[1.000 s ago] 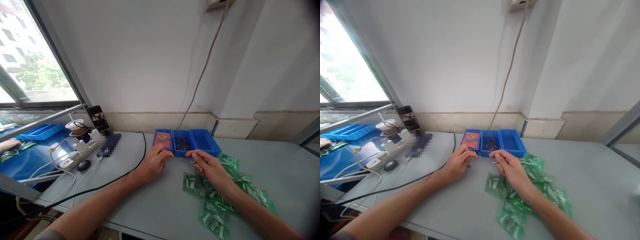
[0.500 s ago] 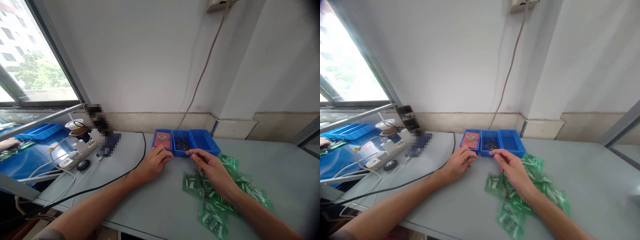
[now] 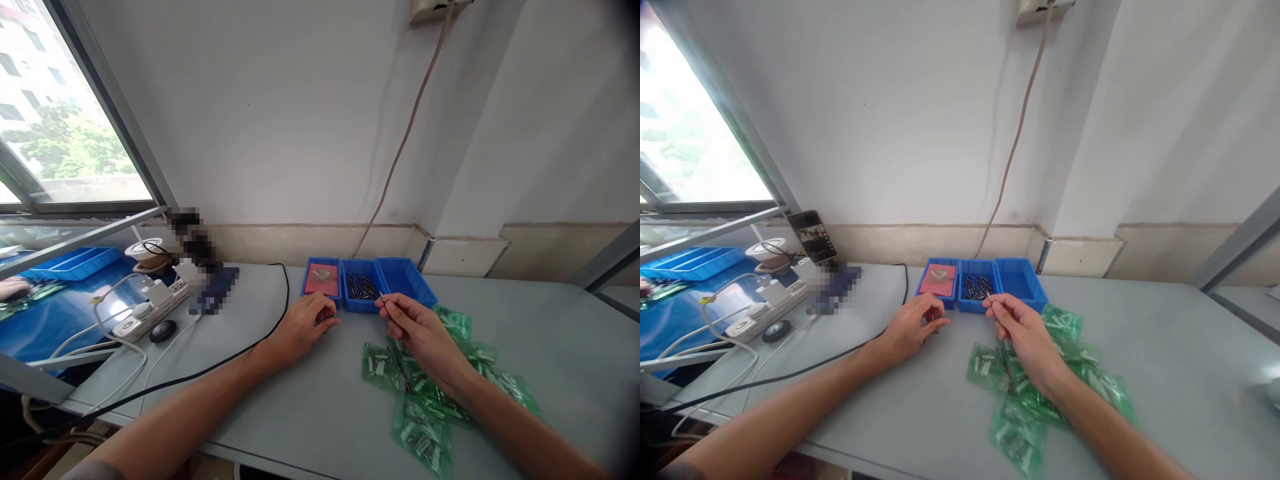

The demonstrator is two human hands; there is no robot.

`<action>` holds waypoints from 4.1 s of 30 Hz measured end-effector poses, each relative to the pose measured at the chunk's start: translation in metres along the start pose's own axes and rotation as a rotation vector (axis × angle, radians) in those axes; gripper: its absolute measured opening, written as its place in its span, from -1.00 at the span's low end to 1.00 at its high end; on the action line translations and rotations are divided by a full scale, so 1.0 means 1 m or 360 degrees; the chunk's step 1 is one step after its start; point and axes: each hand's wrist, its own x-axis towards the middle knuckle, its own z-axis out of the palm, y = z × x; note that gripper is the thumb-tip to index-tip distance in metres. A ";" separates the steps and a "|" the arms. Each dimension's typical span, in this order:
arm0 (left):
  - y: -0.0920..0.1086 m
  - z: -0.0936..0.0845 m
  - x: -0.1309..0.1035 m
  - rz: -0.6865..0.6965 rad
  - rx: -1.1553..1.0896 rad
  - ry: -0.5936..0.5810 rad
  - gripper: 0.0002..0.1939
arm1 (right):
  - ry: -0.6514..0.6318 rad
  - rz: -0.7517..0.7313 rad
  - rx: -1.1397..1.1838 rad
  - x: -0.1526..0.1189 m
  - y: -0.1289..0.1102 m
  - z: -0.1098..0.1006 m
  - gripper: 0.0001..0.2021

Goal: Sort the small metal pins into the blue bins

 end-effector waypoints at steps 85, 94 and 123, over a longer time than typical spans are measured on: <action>0.006 -0.001 0.003 0.0278 0.0105 -0.0029 -0.76 | -0.0764 -0.0375 -0.2171 -0.010 -0.028 -0.013 -0.91; 0.003 0.001 0.002 0.0281 0.0088 -0.0080 -0.77 | -0.0768 -0.0539 -0.2278 -0.010 -0.016 -0.008 -0.85; 0.000 0.001 0.001 0.0224 0.0020 -0.0134 -0.74 | -0.0052 -0.0486 -0.1573 -0.012 -0.012 -0.003 -0.90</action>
